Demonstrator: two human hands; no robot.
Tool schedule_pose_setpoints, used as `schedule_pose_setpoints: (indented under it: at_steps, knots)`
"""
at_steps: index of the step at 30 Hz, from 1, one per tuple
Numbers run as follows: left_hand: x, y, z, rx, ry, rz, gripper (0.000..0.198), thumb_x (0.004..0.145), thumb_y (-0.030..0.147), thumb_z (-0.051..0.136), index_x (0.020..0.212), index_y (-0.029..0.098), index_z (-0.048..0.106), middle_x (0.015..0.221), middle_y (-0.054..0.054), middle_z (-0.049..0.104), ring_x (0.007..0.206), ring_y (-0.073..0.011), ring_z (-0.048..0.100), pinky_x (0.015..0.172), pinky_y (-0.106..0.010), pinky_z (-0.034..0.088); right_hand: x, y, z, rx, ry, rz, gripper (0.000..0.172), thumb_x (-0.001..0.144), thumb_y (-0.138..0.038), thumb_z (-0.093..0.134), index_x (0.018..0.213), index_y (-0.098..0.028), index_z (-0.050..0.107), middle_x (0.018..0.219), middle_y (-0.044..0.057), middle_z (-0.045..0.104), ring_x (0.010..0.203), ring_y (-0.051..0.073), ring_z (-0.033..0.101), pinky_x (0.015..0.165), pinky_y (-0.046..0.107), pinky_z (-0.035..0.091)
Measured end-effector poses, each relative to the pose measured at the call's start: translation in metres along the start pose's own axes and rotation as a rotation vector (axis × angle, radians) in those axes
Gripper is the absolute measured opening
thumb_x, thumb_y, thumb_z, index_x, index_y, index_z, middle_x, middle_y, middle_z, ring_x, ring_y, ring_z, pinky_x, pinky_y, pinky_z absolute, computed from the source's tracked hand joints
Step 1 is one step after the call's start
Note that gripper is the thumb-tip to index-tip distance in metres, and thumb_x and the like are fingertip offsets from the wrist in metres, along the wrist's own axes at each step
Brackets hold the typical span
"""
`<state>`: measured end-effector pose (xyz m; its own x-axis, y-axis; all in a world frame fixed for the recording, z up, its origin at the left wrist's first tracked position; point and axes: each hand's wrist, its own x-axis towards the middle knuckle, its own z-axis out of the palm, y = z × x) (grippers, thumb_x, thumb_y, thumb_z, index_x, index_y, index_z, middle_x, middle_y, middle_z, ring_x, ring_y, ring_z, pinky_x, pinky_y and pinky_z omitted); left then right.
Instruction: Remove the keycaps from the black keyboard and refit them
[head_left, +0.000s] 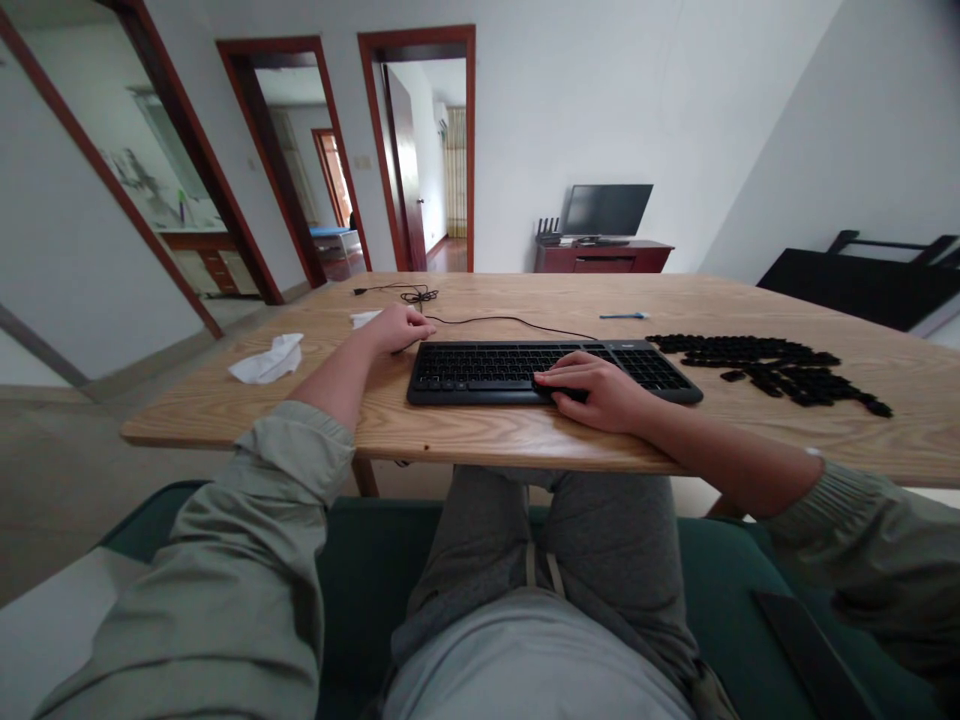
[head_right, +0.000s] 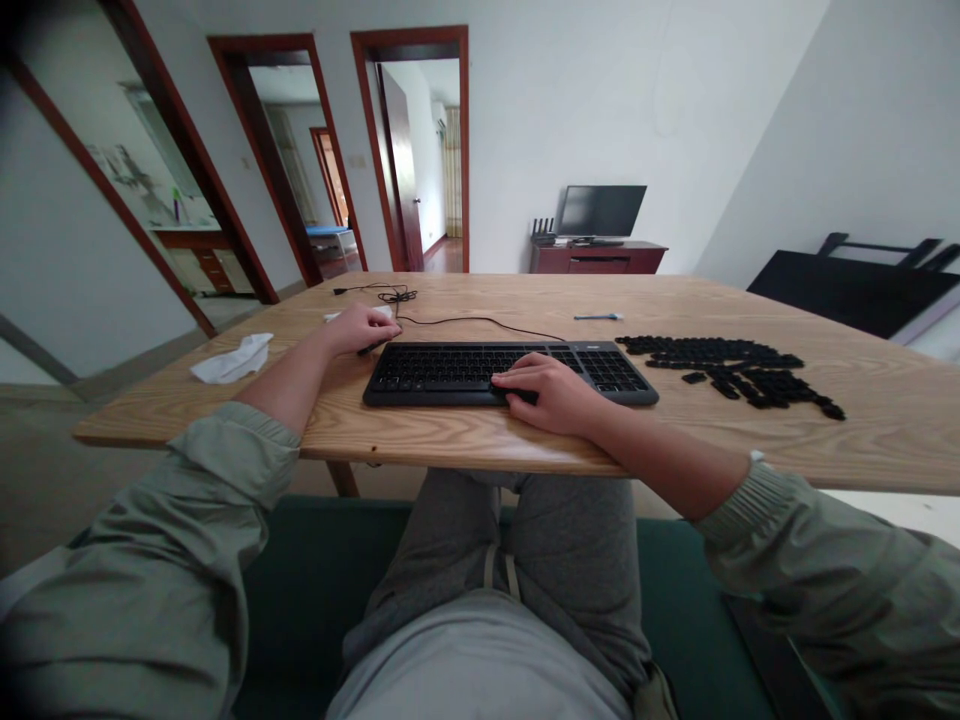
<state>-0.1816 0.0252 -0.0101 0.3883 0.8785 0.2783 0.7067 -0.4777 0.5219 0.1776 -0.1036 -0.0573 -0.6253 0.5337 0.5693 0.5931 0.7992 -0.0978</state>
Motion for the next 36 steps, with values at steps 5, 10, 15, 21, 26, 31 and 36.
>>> schedule_pose_setpoints:
  at_steps: [5, 10, 15, 21, 26, 31, 36]
  knots:
    - [-0.002, 0.004, 0.001, 0.101, -0.015, 0.015, 0.038, 0.073, 0.051, 0.06, 0.075, 0.015, 0.074, 0.061, -0.001, 0.061, 0.058, -0.0129, 0.048, 0.054, -0.025, 0.033, 0.002, 0.0, -0.001, 0.002, -0.017, 0.085, 0.032, 0.09, -0.026, 0.058, 0.117, -0.024, 0.075, 0.104, 0.01, 0.073, 0.097, 0.021, 0.067, 0.089, 0.037, 0.056]
    - [-0.003, 0.004, 0.002, 0.068, -0.035, -0.026, 0.04, 0.072, 0.052, 0.062, 0.082, 0.015, 0.076, 0.06, -0.001, 0.06, 0.054, -0.012, 0.046, 0.051, -0.024, 0.032, 0.005, 0.001, 0.0, -0.002, -0.021, 0.106, 0.027, 0.093, -0.029, 0.057, 0.111, -0.024, 0.077, 0.099, 0.01, 0.072, 0.089, 0.019, 0.068, 0.086, 0.034, 0.057]
    - [-0.003, 0.006, 0.002, 0.068, -0.051, -0.025, 0.039, 0.071, 0.051, 0.063, 0.078, 0.015, 0.075, 0.056, 0.0, 0.057, 0.052, -0.0116, 0.044, 0.051, -0.024, 0.032, 0.006, 0.002, -0.001, -0.024, -0.043, 0.033, 0.029, 0.095, -0.028, 0.054, 0.113, -0.022, 0.076, 0.101, 0.01, 0.072, 0.09, 0.02, 0.068, 0.085, 0.034, 0.056]
    - [-0.004, 0.01, 0.002, 0.061, -0.056, -0.023, 0.036, 0.071, 0.05, 0.064, 0.072, 0.015, 0.073, 0.057, 0.0, 0.059, 0.055, -0.0121, 0.047, 0.053, -0.024, 0.034, 0.005, 0.005, 0.002, -0.014, -0.013, -0.031, 0.028, 0.094, -0.026, 0.055, 0.113, -0.023, 0.076, 0.102, 0.009, 0.074, 0.101, 0.021, 0.066, 0.091, 0.036, 0.056]
    - [-0.004, 0.007, 0.003, 0.025, -0.056, -0.07, 0.036, 0.071, 0.05, 0.065, 0.079, 0.016, 0.075, 0.055, 0.001, 0.057, 0.051, -0.0114, 0.045, 0.051, -0.025, 0.033, 0.004, 0.007, 0.005, 0.012, 0.015, -0.012, 0.027, 0.092, -0.024, 0.058, 0.113, -0.026, 0.076, 0.101, 0.005, 0.076, 0.108, 0.023, 0.063, 0.093, 0.039, 0.056]
    - [-0.004, 0.011, 0.003, 0.04, -0.046, -0.033, 0.035, 0.071, 0.048, 0.066, 0.075, 0.015, 0.075, 0.061, -0.001, 0.061, 0.056, -0.012, 0.048, 0.053, -0.024, 0.034, 0.007, 0.006, 0.002, 0.037, 0.027, -0.05, 0.024, 0.091, -0.023, 0.059, 0.106, -0.028, 0.078, 0.101, 0.003, 0.077, 0.105, 0.023, 0.066, 0.098, 0.045, 0.053]
    - [-0.003, 0.008, 0.003, 0.051, -0.064, -0.076, 0.035, 0.072, 0.048, 0.066, 0.083, 0.016, 0.077, 0.059, -0.001, 0.061, 0.054, -0.0119, 0.047, 0.051, -0.024, 0.034, 0.009, 0.003, 0.0, 0.056, 0.013, -0.039, 0.026, 0.091, -0.022, 0.058, 0.107, -0.028, 0.077, 0.102, 0.003, 0.077, 0.104, 0.023, 0.065, 0.097, 0.045, 0.053]
